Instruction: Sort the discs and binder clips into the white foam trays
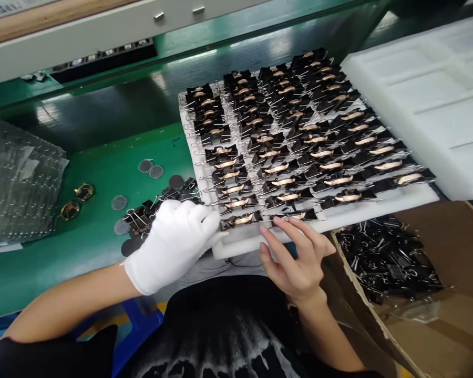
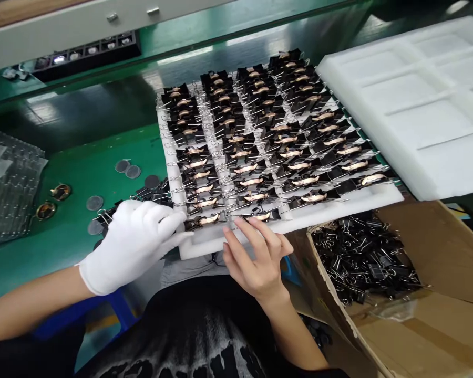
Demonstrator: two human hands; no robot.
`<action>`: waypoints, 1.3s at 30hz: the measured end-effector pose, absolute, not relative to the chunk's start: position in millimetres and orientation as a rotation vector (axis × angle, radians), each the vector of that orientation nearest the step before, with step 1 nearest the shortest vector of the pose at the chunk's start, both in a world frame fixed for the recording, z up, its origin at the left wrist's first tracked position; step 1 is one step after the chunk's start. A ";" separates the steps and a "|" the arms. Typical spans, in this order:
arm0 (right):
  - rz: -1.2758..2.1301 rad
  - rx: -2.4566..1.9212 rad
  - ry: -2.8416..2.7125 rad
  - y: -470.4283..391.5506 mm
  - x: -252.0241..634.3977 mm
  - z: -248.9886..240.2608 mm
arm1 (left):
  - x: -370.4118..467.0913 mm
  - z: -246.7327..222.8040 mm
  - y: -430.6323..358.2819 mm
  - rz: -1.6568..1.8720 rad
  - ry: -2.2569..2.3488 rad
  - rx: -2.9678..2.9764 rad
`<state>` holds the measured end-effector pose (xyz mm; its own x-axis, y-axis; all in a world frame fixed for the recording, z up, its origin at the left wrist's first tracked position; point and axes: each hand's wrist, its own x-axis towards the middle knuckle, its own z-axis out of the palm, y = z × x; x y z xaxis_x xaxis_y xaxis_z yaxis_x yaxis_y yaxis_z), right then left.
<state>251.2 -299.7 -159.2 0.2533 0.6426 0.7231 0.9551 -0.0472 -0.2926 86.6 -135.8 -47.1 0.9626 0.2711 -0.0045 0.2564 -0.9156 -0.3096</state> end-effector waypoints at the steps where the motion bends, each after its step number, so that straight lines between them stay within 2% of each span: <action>1: -0.524 -1.786 -1.492 -296.8 250.3 -158.0 | 84.8 -47.3 -134.4 0.080 -0.359 -2.818; 9: -0.557 -1.739 -1.522 -281.5 249.5 -143.8 | 68.9 -44.0 -134.4 0.032 -0.451 -2.872; 13: -0.579 -1.662 -1.514 -284.1 241.6 -143.7 | 26.3 -23.5 -110.1 -0.049 -0.771 -2.756; 17: -0.453 -1.453 -1.710 -282.2 223.0 -149.0 | -29.5 -9.9 -65.9 -0.051 -1.226 -2.523; 20: -0.351 -1.291 -1.848 -274.5 208.8 -150.9 | -73.3 -10.3 -34.5 0.064 -1.600 -2.274; 24: -0.272 -1.147 -1.947 -261.8 196.6 -146.4 | -120.0 -21.3 -10.5 0.319 -1.859 -2.218; 35: -0.199 -0.984 -2.078 -246.9 181.7 -131.7 | -123.4 -50.3 25.4 0.440 -1.759 -2.428; 39: -0.021 -0.981 -1.929 -251.0 173.9 -127.4 | -121.9 -50.9 36.7 0.443 -1.681 -2.411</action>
<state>173.9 -251.0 -127.4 -0.2391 0.6217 0.7459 0.6378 0.6798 -0.3622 -121.9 36.7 -50.9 0.3207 0.9360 -0.1448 0.8861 -0.3506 -0.3033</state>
